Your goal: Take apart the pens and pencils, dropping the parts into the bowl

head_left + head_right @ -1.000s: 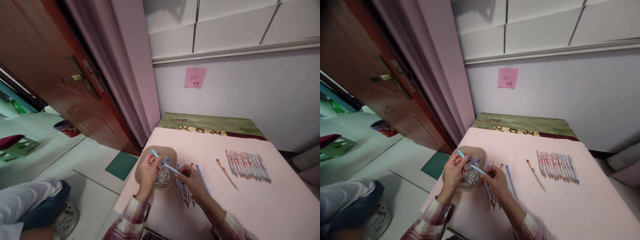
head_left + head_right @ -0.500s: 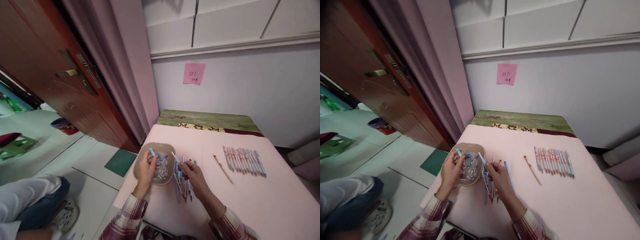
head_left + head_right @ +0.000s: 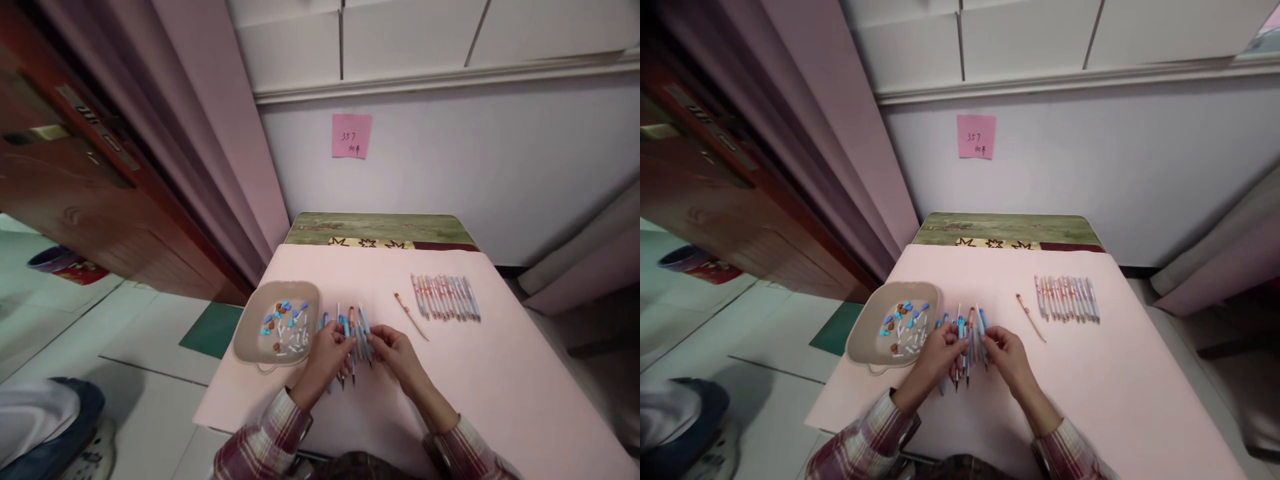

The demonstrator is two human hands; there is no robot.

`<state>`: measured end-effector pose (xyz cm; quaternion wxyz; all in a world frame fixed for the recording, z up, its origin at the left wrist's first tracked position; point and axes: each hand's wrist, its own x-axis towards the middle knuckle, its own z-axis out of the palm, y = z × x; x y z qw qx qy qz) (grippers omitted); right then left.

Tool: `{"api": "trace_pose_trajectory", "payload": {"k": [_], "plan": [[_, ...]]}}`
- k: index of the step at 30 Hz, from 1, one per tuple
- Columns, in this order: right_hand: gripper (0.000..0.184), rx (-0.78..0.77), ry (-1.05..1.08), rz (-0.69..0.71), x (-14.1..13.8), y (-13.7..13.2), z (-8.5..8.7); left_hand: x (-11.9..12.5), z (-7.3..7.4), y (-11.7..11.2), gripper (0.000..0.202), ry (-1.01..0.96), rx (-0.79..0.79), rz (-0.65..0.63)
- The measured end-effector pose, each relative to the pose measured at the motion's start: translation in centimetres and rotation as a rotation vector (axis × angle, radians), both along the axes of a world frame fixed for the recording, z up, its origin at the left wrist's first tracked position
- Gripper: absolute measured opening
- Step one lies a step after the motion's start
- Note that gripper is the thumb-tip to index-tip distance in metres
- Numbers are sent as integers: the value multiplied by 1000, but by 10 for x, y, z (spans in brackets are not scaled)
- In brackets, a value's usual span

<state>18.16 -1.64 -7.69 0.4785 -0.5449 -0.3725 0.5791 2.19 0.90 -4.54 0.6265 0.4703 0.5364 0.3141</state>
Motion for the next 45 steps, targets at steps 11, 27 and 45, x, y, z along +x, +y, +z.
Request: {"api": "trace_pose_trajectory", "payload": {"k": [11,27,45], "plan": [[19,202,-139,269,-10,-9,31,1,31,0,31,-293,-6,288],[23,33,-653,180,27,-4,12,-126,25,56,27,356,95,455],[25,138,-959,34,35,5,-2,14,3,0,20,1058,504,-306]]}}
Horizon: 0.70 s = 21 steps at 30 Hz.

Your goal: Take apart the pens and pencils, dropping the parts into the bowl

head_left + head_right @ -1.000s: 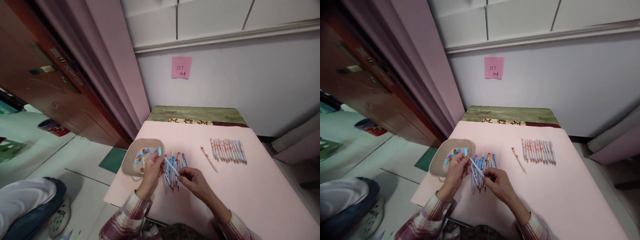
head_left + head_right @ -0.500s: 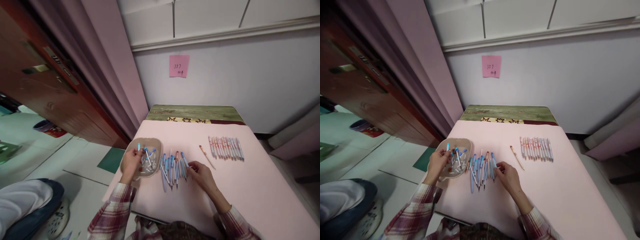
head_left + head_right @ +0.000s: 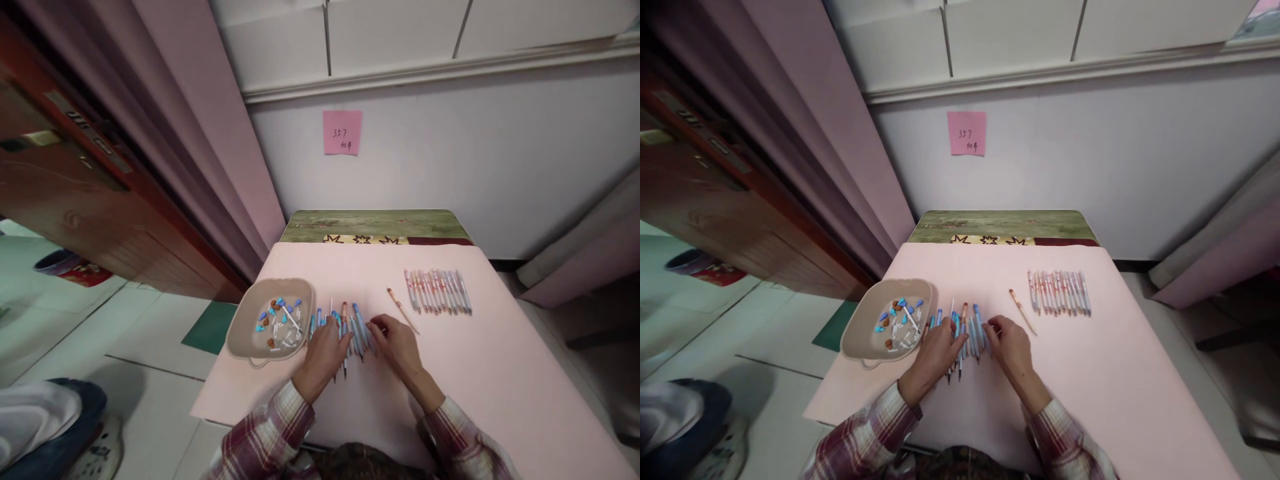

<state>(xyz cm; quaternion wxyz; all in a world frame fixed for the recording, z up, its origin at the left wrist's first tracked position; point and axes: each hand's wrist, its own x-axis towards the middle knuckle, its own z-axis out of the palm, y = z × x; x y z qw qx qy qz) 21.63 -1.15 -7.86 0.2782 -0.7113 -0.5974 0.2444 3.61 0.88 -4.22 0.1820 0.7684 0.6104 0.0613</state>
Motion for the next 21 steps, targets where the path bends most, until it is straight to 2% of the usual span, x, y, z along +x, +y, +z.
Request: {"api": "trace_pose_trajectory", "payload": {"k": [4,6,9,13,15,18,19,21], "plan": [[27,-104,-314,-204,36,6,3,-7,10,-2,14,-90,7,4],[28,-174,-421,-237,46,9,4,-11,19,-2,14,-200,5,34],[28,-216,-466,-248,53,12,5,-23,34,3,17,-431,45,106],[28,-259,-468,-281,58,14,8,-52,53,15,23,-792,130,328],[26,-207,-450,-279,54,15,12,-63,58,20,26,-973,138,442],[22,-53,-241,-221,25,14,27,-64,58,21,31,-1211,4,509],[23,-9,-87,-159,9,13,33,-60,56,20,34,-1275,-92,504],[27,25,366,21,-26,11,46,-51,52,16,42,-1383,-308,472]]}}
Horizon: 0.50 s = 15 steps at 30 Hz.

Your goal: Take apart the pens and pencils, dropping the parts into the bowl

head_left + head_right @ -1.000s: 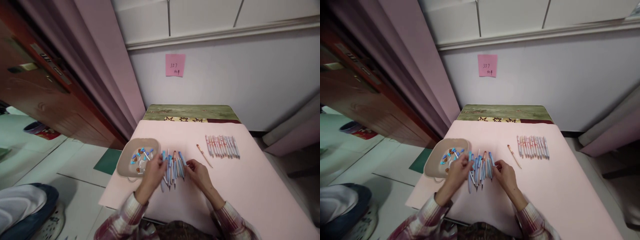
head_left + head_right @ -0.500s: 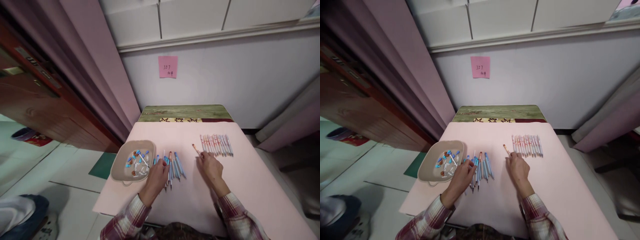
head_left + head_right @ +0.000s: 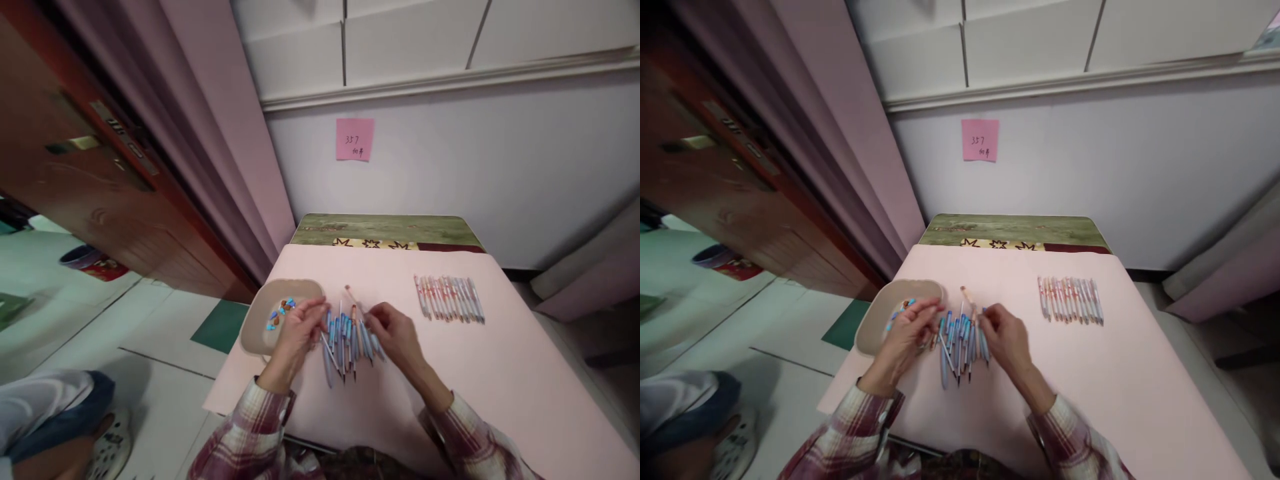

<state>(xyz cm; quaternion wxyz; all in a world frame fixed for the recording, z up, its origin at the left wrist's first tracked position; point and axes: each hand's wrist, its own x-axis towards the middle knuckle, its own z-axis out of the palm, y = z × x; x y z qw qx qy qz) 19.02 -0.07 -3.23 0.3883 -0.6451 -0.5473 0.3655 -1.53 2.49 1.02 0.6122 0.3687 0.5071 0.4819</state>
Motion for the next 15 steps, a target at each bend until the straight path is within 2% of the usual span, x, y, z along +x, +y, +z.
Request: {"api": "trace_pose_trajectory", "payload": {"k": [2,5,8,10,12,15], "plan": [[31,-34,436,181,-33,-2,11,6,-3,-3,44,-135,-52,-59],[38,-183,770,274,-64,-2,19,2,-4,-4,37,-239,-52,-23],[49,-396,875,349,-75,0,16,-12,-5,-3,33,-240,-39,39],[53,-454,886,386,-79,2,13,-19,-6,-3,33,-207,-19,75],[49,-387,872,356,-83,3,11,-24,-8,-3,33,-173,-4,113],[44,-207,841,260,-92,5,11,-26,-8,-3,34,-157,2,163]]}}
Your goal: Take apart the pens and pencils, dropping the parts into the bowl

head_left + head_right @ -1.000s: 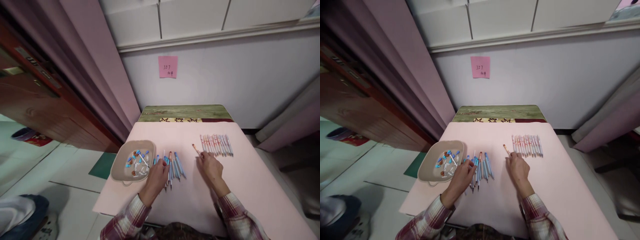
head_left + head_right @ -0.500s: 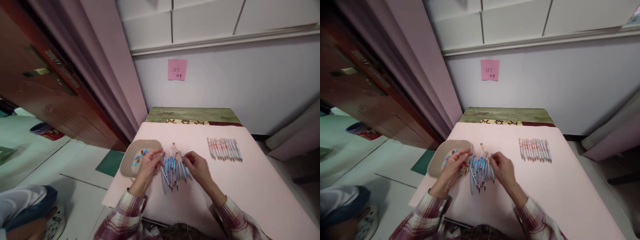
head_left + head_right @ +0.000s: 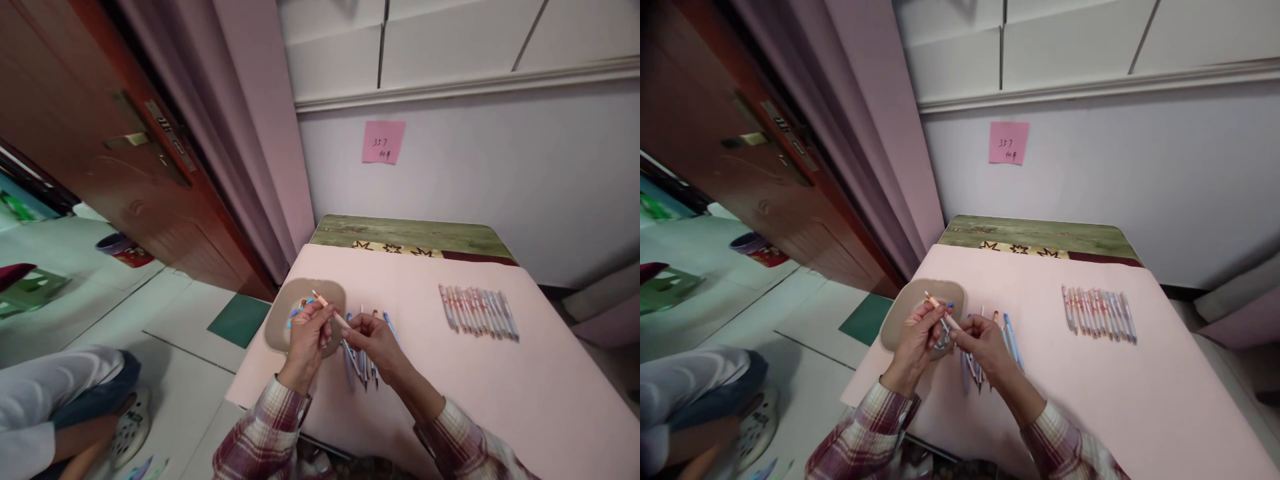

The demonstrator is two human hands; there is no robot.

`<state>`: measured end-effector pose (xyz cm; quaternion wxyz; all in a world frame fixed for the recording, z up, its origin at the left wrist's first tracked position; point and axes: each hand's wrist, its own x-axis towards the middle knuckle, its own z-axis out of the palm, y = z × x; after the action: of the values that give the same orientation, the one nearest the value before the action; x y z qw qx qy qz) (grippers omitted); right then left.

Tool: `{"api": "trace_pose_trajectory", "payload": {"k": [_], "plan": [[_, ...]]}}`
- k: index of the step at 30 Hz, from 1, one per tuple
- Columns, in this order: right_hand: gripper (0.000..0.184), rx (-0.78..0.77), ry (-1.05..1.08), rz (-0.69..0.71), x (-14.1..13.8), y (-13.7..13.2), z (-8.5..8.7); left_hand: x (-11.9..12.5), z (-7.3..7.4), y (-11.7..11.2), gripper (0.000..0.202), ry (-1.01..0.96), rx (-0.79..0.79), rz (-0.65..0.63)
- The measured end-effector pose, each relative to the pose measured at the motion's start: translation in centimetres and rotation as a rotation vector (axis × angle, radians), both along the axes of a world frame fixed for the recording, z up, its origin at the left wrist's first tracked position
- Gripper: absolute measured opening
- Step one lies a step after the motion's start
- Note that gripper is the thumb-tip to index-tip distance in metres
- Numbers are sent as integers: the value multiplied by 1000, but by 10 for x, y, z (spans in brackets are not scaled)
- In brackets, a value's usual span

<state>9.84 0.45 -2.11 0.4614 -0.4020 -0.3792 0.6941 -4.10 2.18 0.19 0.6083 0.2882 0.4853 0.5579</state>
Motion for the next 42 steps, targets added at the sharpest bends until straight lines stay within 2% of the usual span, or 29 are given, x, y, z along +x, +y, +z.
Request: {"api": "trace_pose_trajectory", "payload": {"k": [2,6,8,13,17,21,24,28,31,36,39,42], "plan": [[44,41,-31,-41,-5,1,0,-1,1,1,34,3,5,27],[50,-52,-78,62,-11,2,-2,-5,1,3,34,10,7,32],[49,-60,-61,67,-13,4,-5,-7,1,4,32,2,7,43],[38,62,-98,-91,-18,7,-14,-10,-4,2,33,-28,19,97],[28,171,-285,-191,-17,6,-19,-8,-9,0,34,-37,31,101],[23,250,-468,-258,-14,3,-17,-5,-8,-1,34,-51,24,101],[32,207,-412,-192,-13,1,-12,-4,-2,0,34,-73,17,108],[52,-30,-168,35,-16,0,-10,-7,4,1,36,-53,3,123],[45,-18,-118,-1,-18,0,-11,-9,4,-1,37,-16,6,124],[33,166,-261,-160,-14,0,-15,-14,0,0,34,12,47,160],[29,204,-305,-211,-9,-2,-17,-22,0,3,32,103,81,215],[30,187,-297,-205,-7,-3,-19,-31,0,5,35,365,168,240]]}}
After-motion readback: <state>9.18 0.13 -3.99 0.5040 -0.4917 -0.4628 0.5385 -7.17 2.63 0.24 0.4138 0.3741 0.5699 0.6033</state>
